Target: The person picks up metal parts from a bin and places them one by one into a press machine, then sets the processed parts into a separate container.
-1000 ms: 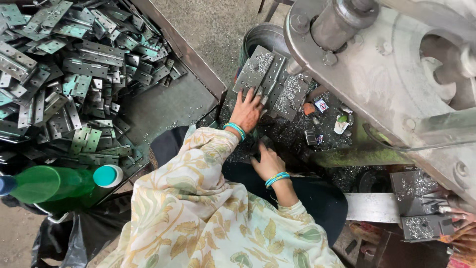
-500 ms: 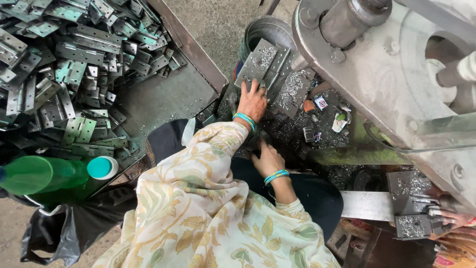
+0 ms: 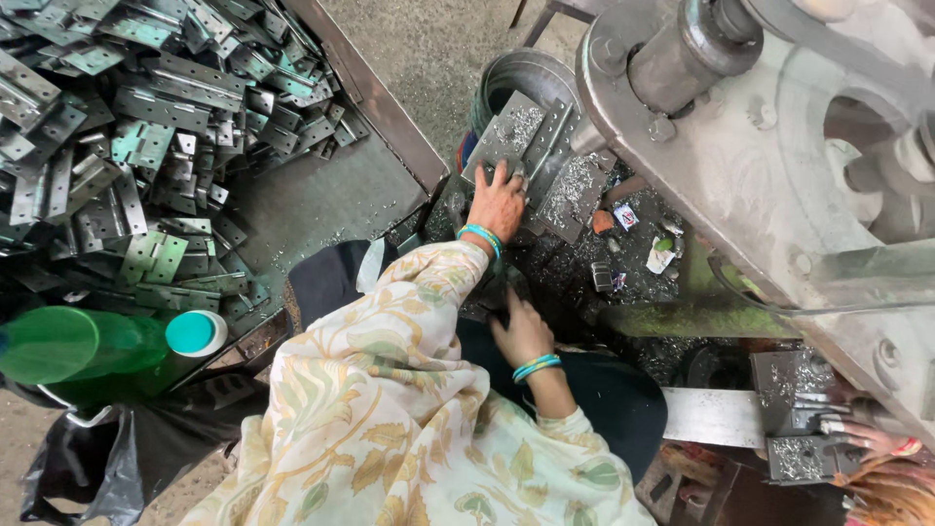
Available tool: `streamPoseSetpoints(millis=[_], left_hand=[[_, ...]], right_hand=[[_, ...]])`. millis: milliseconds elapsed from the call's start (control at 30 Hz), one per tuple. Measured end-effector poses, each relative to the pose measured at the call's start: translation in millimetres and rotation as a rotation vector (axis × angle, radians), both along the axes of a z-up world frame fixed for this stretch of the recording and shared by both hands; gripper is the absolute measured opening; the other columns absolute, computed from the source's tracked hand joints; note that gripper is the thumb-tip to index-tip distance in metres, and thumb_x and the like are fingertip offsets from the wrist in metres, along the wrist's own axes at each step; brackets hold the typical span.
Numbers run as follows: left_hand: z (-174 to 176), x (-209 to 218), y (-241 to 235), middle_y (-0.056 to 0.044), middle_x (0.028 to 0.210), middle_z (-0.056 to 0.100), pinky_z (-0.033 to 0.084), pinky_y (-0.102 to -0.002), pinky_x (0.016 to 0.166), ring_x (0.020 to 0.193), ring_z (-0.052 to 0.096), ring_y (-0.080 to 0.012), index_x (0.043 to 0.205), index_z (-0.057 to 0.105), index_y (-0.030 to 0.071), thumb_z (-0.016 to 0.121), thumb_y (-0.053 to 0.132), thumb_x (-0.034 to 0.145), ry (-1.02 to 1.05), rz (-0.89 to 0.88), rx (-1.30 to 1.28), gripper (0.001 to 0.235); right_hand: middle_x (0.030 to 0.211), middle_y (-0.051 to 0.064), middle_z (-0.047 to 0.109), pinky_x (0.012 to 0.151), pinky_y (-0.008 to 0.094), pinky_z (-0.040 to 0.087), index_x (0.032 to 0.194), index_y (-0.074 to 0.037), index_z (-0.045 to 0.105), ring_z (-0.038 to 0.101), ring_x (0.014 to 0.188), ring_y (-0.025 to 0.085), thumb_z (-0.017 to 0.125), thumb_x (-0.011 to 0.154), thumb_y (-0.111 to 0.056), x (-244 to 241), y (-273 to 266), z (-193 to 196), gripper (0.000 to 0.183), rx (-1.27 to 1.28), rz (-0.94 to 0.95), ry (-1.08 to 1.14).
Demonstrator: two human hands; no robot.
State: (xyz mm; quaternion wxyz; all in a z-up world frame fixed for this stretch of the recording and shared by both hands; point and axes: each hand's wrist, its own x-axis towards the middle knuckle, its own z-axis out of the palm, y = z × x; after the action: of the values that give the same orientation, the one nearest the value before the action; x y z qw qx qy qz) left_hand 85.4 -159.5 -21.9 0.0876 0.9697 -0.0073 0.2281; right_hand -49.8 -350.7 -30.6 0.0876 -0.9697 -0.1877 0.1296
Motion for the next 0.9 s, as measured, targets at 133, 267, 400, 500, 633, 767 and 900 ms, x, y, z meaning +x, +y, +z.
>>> streamPoseSetpoints(millis=[133,267,400,500,633,767,900], left_hand=[[4.0,19.7,-2.3,-0.004,0.139,0.061,0.022,-0.074,0.116,0.146,0.034,-0.0365,0.117,0.075,0.012,0.054,0.021,0.098,0.171,-0.028,-0.022,0.029],[-10.5,25.7,-2.1,-0.005,0.133,0.064,0.023,-0.075,0.111,0.139,0.037,-0.0370,0.117,0.076,0.010,0.056,0.022,0.087,-0.076,-0.018,-0.043,0.038],[-13.7,34.5,9.0,-0.003,0.128,0.066,0.021,-0.077,0.112,0.140,0.037,-0.0364,0.111,0.078,0.011,0.056,0.018,0.088,-0.049,-0.023,-0.001,0.033],[-6.8,45.1,2.6,-0.001,0.133,0.064,0.019,-0.076,0.113,0.144,0.034,-0.0373,0.106,0.078,0.013,0.054,0.019,0.093,0.179,-0.064,-0.052,0.028],[0.6,66.1,-0.2,-0.003,0.128,0.067,0.020,-0.077,0.114,0.142,0.037,-0.0370,0.111,0.078,0.013,0.056,0.021,0.093,0.087,-0.004,0.013,0.030],[-7.8,55.9,-3.5,-0.003,0.130,0.066,0.019,-0.077,0.113,0.144,0.035,-0.0394,0.108,0.079,0.014,0.056,0.023,0.093,0.114,-0.046,0.015,0.029],[-19.8,47.2,1.5,-0.003,0.128,0.066,0.018,-0.077,0.110,0.141,0.035,-0.0384,0.108,0.078,0.014,0.056,0.024,0.084,0.000,-0.026,-0.015,0.034]], right_hand=[[0.136,0.021,0.060,0.086,0.055,0.057,0.161,-0.029,0.027,0.069,0.103,0.045,0.068,0.089,-0.029,1.4,-0.6,-27.8,0.082,-0.063,-0.050,0.057],[0.140,0.022,0.053,0.081,0.057,0.056,0.162,-0.032,0.023,0.067,0.100,0.047,0.068,0.086,-0.026,-37.7,7.7,-57.6,0.088,0.029,-0.119,0.088],[0.129,0.019,0.060,0.085,0.055,0.056,0.159,-0.030,0.027,0.066,0.106,0.044,0.073,0.079,-0.030,-21.3,14.5,-20.7,0.092,-0.008,-0.111,0.160],[0.129,0.017,0.065,0.091,0.054,0.055,0.156,-0.028,0.040,0.067,0.108,0.045,0.069,0.088,-0.034,-1.4,3.0,8.7,0.074,0.030,-0.073,0.116],[0.134,0.018,0.058,0.089,0.054,0.055,0.147,-0.028,0.050,0.065,0.109,0.045,0.070,0.087,-0.036,-7.6,4.4,-27.2,0.064,-0.013,-0.104,0.132],[0.140,0.019,0.051,0.087,0.054,0.055,0.135,-0.029,0.062,0.063,0.109,0.046,0.069,0.086,-0.037,-28.2,5.2,-50.5,0.050,0.082,-0.137,0.140],[0.129,0.016,0.061,0.088,0.052,0.056,0.131,-0.023,0.065,0.066,0.109,0.042,0.068,0.084,-0.035,-26.6,8.8,-4.9,0.048,0.009,-0.097,0.144]])
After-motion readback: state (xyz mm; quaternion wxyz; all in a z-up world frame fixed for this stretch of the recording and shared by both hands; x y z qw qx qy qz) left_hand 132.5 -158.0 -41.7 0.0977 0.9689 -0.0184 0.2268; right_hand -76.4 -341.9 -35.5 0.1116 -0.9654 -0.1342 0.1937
